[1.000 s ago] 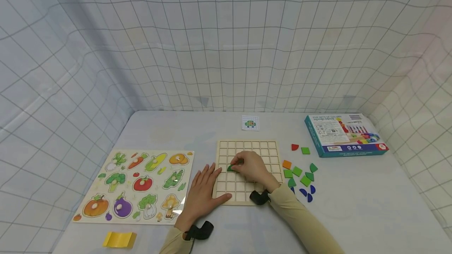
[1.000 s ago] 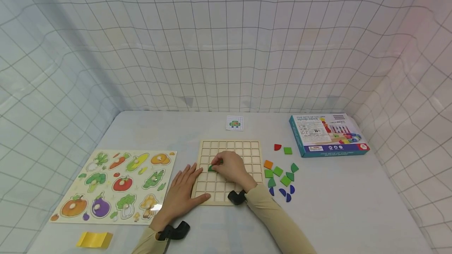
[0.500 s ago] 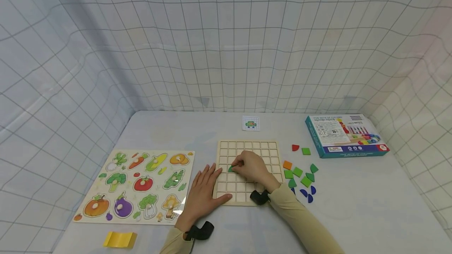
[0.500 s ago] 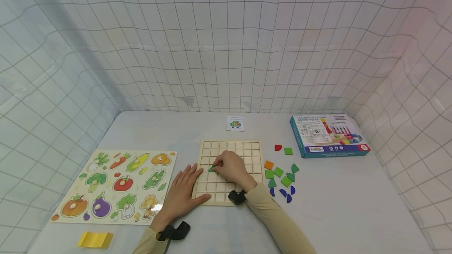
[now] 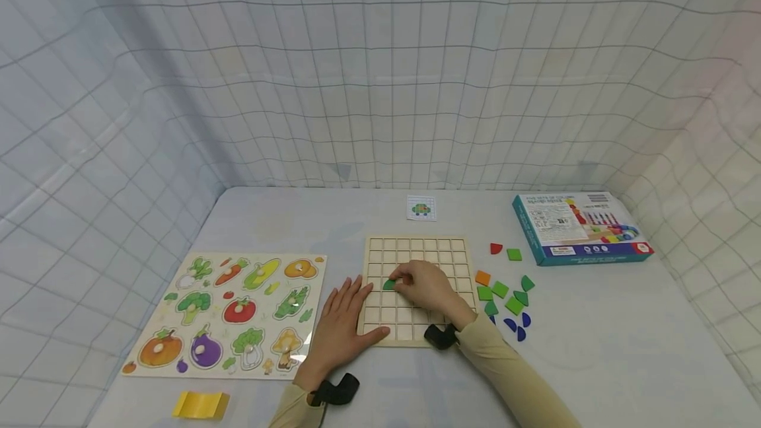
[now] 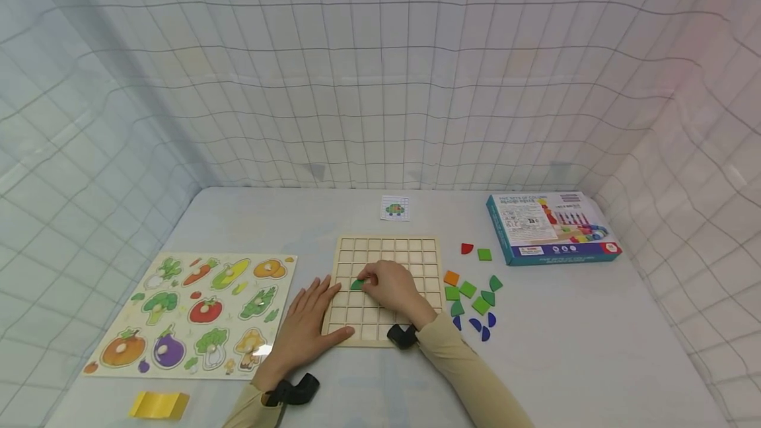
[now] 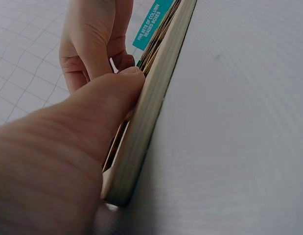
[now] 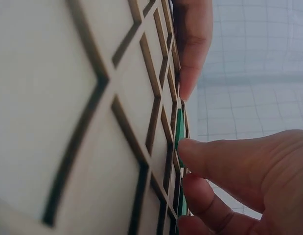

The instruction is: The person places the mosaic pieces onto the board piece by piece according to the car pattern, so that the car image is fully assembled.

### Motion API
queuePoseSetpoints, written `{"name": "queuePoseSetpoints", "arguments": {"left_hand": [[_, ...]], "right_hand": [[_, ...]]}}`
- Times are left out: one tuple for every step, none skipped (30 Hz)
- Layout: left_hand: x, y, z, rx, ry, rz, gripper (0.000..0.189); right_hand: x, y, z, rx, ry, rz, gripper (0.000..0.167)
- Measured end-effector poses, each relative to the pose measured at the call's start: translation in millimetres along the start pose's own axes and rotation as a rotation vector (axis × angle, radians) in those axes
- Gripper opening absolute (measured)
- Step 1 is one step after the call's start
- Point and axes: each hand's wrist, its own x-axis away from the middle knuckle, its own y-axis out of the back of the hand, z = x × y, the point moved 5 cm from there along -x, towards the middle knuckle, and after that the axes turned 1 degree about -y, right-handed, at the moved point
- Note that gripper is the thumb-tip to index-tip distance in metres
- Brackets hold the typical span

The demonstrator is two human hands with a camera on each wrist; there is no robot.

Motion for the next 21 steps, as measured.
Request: {"name": "queuePoseSetpoints", "arguments": {"left_hand": [[0.1, 0.0, 0.0, 0.000, 0.000, -0.002, 0.085], [0.1, 0.0, 0.3, 0.001, 0.001, -0.001, 0.085], [0.1, -0.4, 0.8, 0.000, 0.005, 0.002, 0.085], [0.1, -0.3, 0.9, 0.002, 0.008, 0.005, 0.085], [0.0, -0.6, 1.2, 0.005, 0.012, 0.012, 0.084], [-0.2, -1.0, 1.5, 0.003, 0.017, 0.020, 0.084], [-0.1, -0.9, 1.8, 0.005, 0.022, 0.026, 0.084], [-0.1, -1.1, 2.4, 0.007, 0.029, 0.035, 0.085], [-0.2, -1.1, 2.5, 0.009, 0.035, 0.042, 0.085], [-0.3, -1.1, 2.5, 0.011, 0.037, 0.045, 0.085], [-0.4, -1.2, 2.7, 0.012, 0.039, 0.047, 0.085], [-0.5, -1.5, 2.9, 0.012, 0.041, 0.049, 0.085], [-0.5, -1.7, 3.0, 0.014, 0.041, 0.049, 0.085], [-0.5, -1.6, 2.7, 0.015, 0.040, 0.047, 0.085], [-0.4, -1.6, 2.6, 0.015, 0.039, 0.046, 0.085], [-0.3, -1.4, 2.4, 0.016, 0.037, 0.045, 0.085], [-0.3, -1.3, 2.1, 0.016, 0.035, 0.045, 0.085], [-0.2, -1.1, 1.9, 0.018, 0.034, 0.045, 0.085], [-0.2, -0.8, 1.6, 0.021, 0.033, 0.045, 0.085], [-0.3, -0.4, 1.3, 0.022, 0.031, 0.043, 0.085], [-0.4, -0.2, 1.3, 0.024, 0.031, 0.044, 0.085]], "right_hand": [[1.9, 1, -1, -0.002, -0.004, 0.000, 0.013], [4.1, 2, -1, -0.005, -0.004, -0.002, 0.013], [6.2, 4, -2, -0.008, -0.008, -0.006, 0.014], [8.5, 6, -2, -0.011, -0.006, -0.013, 0.014], [10.8, 9, -3, -0.014, -0.006, -0.019, 0.014], [13.4, 11, -4, -0.014, -0.006, -0.027, 0.013], [15.7, 14, -6, -0.013, -0.006, -0.036, 0.012], [17.8, 17, -8, -0.017, -0.006, -0.043, 0.012], [19.9, 20, -10, -0.017, -0.010, -0.053, 0.011], [22.2, 23, -13, -0.017, -0.007, -0.064, 0.010], [24.8, 26, -16, -0.016, -0.007, -0.077, 0.010], [27.4, 29, -19, -0.020, -0.009, -0.089, 0.010], [29.9, 32, -23, -0.026, -0.013, -0.101, 0.010], [32.4, 35, -28, -0.031, -0.015, -0.113, 0.009], [35.5, 39, -31, -0.032, -0.015, -0.129, 0.009], [38.6, 42, -35, -0.038, -0.019, -0.143, 0.009], [41.7, 46, -40, -0.045, -0.026, -0.157, 0.009], [44.7, 49, -45, -0.049, -0.038, -0.169, 0.009], [47.7, 52, -49, -0.045, -0.048, -0.182, 0.009], [50.9, 56, -54, -0.043, -0.058, -0.196, 0.009], [54.0, 60, -59, -0.039, -0.069, -0.207, 0.010]]}}
